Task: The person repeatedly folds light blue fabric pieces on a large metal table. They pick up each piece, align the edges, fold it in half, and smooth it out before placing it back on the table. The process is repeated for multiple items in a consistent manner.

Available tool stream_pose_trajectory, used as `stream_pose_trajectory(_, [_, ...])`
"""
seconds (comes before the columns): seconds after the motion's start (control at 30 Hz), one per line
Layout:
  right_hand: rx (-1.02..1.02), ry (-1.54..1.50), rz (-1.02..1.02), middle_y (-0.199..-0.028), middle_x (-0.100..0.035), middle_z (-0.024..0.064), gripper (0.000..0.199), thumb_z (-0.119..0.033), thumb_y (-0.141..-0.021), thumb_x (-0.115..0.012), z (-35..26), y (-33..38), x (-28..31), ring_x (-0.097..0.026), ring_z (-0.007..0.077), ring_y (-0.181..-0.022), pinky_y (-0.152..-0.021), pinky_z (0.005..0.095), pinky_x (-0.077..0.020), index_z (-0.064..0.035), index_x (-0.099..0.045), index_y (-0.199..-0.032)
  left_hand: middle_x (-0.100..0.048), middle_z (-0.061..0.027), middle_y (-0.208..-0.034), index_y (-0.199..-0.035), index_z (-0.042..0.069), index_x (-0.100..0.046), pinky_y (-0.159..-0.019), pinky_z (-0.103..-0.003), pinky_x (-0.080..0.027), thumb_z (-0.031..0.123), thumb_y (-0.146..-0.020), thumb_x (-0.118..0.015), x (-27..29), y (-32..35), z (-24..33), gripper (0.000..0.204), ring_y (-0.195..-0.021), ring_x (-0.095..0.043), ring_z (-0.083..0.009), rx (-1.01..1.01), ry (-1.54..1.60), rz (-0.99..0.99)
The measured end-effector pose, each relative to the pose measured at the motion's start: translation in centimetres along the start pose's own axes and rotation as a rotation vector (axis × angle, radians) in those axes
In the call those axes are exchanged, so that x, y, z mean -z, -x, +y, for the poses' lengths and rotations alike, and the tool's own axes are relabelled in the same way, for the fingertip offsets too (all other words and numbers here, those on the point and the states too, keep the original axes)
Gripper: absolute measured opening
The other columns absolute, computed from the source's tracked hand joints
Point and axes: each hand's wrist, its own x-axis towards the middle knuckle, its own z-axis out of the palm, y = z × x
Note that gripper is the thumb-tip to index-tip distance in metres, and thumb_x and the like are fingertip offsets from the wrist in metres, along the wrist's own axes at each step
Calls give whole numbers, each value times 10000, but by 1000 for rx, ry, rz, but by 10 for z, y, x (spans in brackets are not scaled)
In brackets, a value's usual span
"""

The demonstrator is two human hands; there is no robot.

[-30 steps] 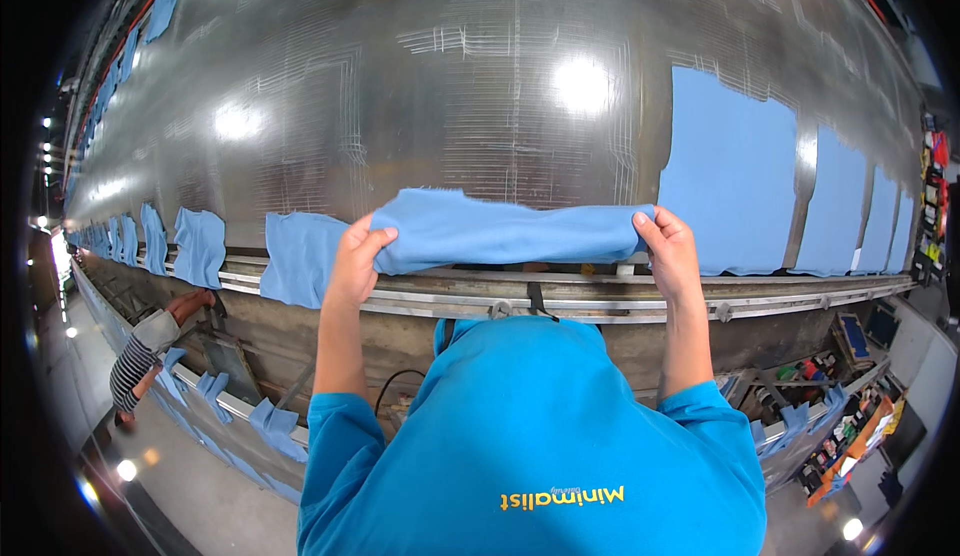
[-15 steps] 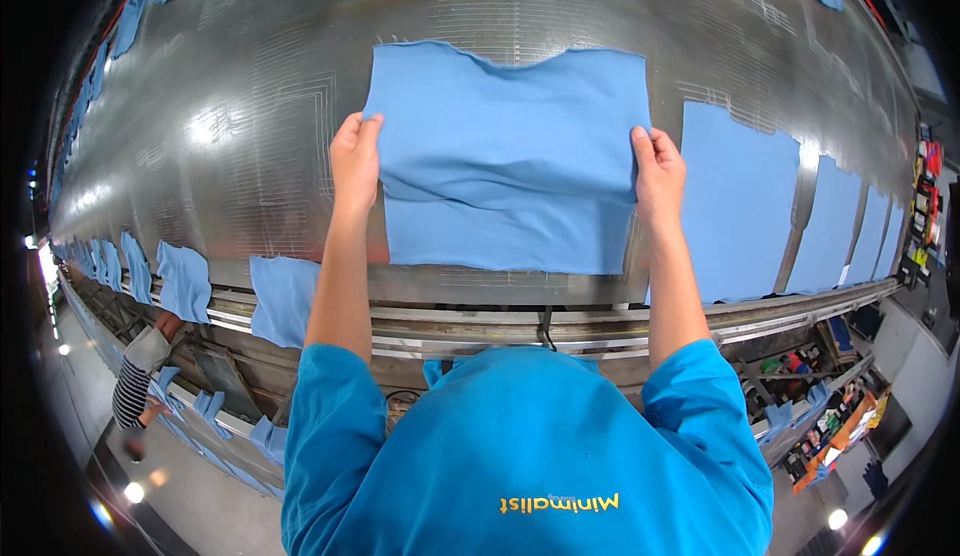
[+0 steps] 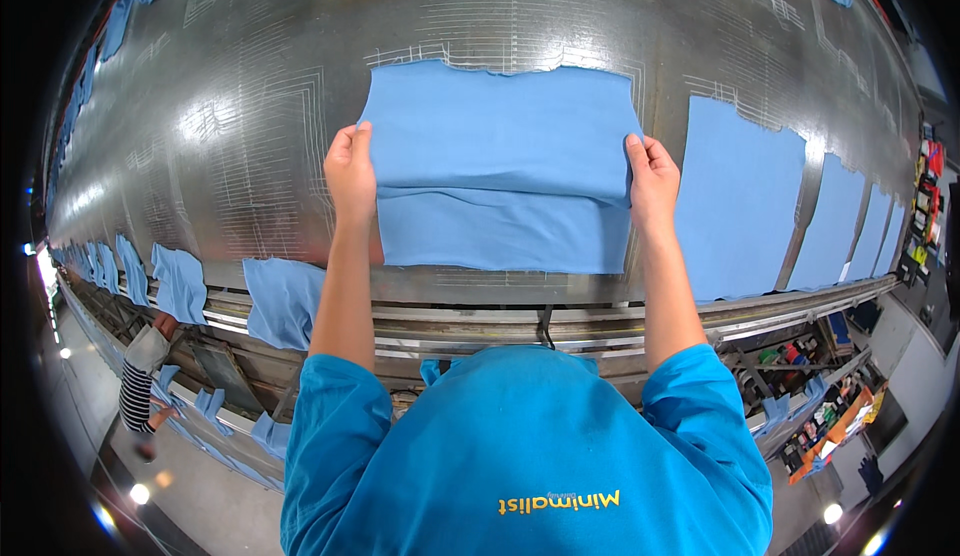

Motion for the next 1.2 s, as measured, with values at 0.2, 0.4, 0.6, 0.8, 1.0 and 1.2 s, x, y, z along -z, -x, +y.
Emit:
stream_pose_trajectory(0.2, [-9, 1, 22, -853, -595, -73, 245, -230, -1035, -710, 11, 8, 1, -457, 20, -745, -661, 214, -371, 11, -717, -1079, -433, 110, -691, -961, 38, -673, -540, -234, -245, 260, -1050, -650, 4, 10, -12, 240, -610, -317, 3, -4, -48, -5])
stream_pose_trajectory(0.4, [16, -19, 37, -757, -508, -119, 221, -233, -1037, -708, 22, 9, 1, -356, 1, -663, -568, 215, -287, -13, -722, -1025, -414, 110, -685, -948, 40, -665, -537, -238, -237, 261, -1053, -647, 3, 19, -10, 245, -606, -313, -1, 17, -117, 2])
stream_pose_trajectory(0.6, [0, -33, 32, -745, -500, -122, 201, -215, -1040, -701, 22, 13, -1, -355, 0, -661, -566, 213, -284, -17, -721, -1016, -409, 110, -682, -949, 34, -664, -532, -239, -242, 258, -1054, -643, 4, 18, -19, 248, -602, -314, -1, 10, -98, 2])
stream_pose_trajectory(0.8, [-14, -62, 40, -748, -504, -123, 185, -193, -1042, -692, 24, 14, -1, -363, -3, -660, -566, 212, -287, -12, -722, -1017, -427, 107, -687, -949, 33, -670, -541, -233, -262, 256, -1054, -638, 2, 21, -14, 249, -619, -330, -3, 20, -114, 13])
stream_pose_trajectory(1.0, [-23, -57, 35, -737, -481, -128, 182, -186, -1037, -693, 21, 16, -2, -363, -1, -669, -585, 206, -299, -7, -728, -1026, -461, 102, -708, -950, 37, -675, -572, -230, -291, 263, -1050, -639, 4, 19, -16, 250, -643, -354, -10, 35, -115, -3])
stream_pose_trajectory(1.2, [-8, -67, 58, -781, -542, -111, 195, -193, -1037, -695, 23, 15, 0, -409, -2, -702, -619, 193, -339, -1, -732, -1051, -468, 96, -706, -959, 22, -677, -569, -231, -295, 268, -1048, -644, 1, 21, -17, 264, -640, -360, -11, 28, -186, 12])
